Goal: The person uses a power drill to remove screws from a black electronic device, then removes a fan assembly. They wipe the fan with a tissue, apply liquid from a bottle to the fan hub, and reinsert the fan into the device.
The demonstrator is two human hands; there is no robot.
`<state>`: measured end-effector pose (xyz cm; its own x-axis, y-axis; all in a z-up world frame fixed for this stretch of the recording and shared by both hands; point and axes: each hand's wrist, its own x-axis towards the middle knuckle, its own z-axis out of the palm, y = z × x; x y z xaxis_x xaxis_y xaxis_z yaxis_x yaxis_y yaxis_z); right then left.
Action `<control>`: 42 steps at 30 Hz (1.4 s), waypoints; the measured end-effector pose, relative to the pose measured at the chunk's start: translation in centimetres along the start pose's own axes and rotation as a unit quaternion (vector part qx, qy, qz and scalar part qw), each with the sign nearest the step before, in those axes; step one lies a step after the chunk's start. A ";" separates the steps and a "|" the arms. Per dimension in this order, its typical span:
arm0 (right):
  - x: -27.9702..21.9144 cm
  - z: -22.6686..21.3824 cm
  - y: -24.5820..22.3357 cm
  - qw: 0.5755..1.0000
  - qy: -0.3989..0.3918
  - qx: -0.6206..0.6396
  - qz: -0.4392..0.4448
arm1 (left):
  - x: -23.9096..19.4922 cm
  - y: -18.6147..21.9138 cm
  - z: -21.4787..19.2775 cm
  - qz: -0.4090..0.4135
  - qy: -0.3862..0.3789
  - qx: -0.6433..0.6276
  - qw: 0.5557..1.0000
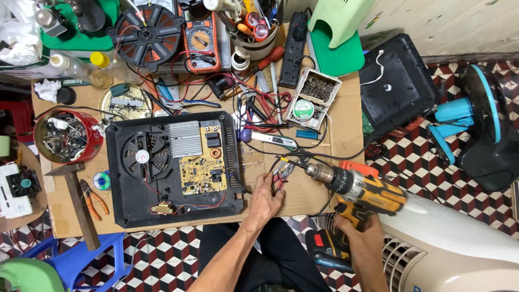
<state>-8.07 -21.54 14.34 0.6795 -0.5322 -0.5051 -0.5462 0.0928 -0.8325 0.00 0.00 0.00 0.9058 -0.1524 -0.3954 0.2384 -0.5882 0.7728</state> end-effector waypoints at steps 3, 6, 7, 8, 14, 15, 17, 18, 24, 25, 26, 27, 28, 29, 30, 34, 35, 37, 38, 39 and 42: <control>-1.4 -0.7 -2.2 0.997 -0.023 -0.051 -0.048 | -0.7 0.8 -0.5 -0.045 -0.051 -0.062 0.996; -0.7 -1.4 -3.7 0.949 -0.267 0.167 -0.014 | -3.5 -0.1 -2.9 0.126 0.031 0.022 0.991; 0.3 -1.1 -2.3 0.945 -0.280 0.167 -0.016 | -4.8 0.7 -4.7 0.122 0.044 0.025 0.991; 1.3 -0.8 -0.8 0.923 -0.321 0.211 0.001 | -6.2 1.6 -6.3 0.107 0.009 0.000 0.994; 0.2 7.2 -2.5 0.945 -0.314 0.083 0.046 | -12.2 -3.4 -10.9 -0.065 0.003 -0.139 0.988; -1.4 8.9 -4.3 0.955 -0.282 0.070 0.066 | -12.8 -4.5 -11.6 -0.119 0.024 -0.160 0.980; -2.9 11.1 -5.8 0.952 -0.290 0.073 0.066 | -13.4 -8.0 -13.3 -0.121 0.082 -0.188 0.971; -3.7 12.2 -6.5 0.950 -0.295 0.078 0.071 | -13.7 -9.8 -14.1 -0.127 0.134 -0.213 0.959; -7.7 16.8 -8.8 0.965 -0.257 0.036 -0.047 | -10.5 -16.6 -21.9 -0.116 0.233 -0.265 0.928; -8.4 17.2 -8.9 0.967 -0.250 0.036 -0.045 | -10.1 -16.7 -23.3 -0.116 0.226 -0.266 0.930; -8.9 17.7 -9.1 0.971 -0.229 0.025 -0.059 | -9.6 -16.8 -24.6 -0.134 0.232 -0.225 0.937; -9.5 18.2 -9.4 0.975 -0.208 0.015 -0.074 | -8.8 -16.8 -26.2 -0.148 0.239 -0.185 0.942; -10.3 18.7 -9.9 0.977 -0.200 0.014 -0.075 | -8.6 -16.8 -26.9 -0.145 0.231 -0.187 0.944; -11.0 19.0 -10.2 0.981 -0.183 0.016 -0.057 | -8.3 -16.7 -27.7 -0.130 0.224 -0.161 0.952; -11.7 19.3 -10.5 0.985 -0.167 0.018 -0.038 | -7.8 -16.6 -28.4 -0.115 0.216 -0.136 0.960; -13.6 20.1 -9.2 0.992 -0.102 0.029 -0.073 | -6.6 -15.7 -30.0 -0.087 0.136 -0.070 0.984; -14.0 20.2 -8.7 0.994 -0.086 0.033 -0.062 | -6.3 -15.9 -30.1 -0.078 0.107 -0.065 0.989; -15.1 20.6 -8.3 0.996 -0.056 0.038 -0.050 | -5.6 -16.3 -30.3 -0.064 0.066 -0.058 0.994; -15.9 21.0 -8.3 0.997 -0.038 0.038 -0.052 | -5.2 -16.5 -30.3 -0.062 0.042 -0.051 0.996; -16.6 21.5 -8.3 0.998 -0.025 0.037 -0.053 | -4.9 -16.9 -30.4 -0.063 0.021 -0.044 0.997; -18.2 22.6 -7.6 0.999 0.028 0.035 -0.009 | -4.2 -17.7 -31.0 -0.055 -0.011 -0.040 0.998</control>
<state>-5.22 6.50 24.73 0.6592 -0.5798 -0.4788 -0.4976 0.1410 -0.8559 2.90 35.67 3.40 0.8651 -0.1075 -0.4900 0.3645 -0.5364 0.7612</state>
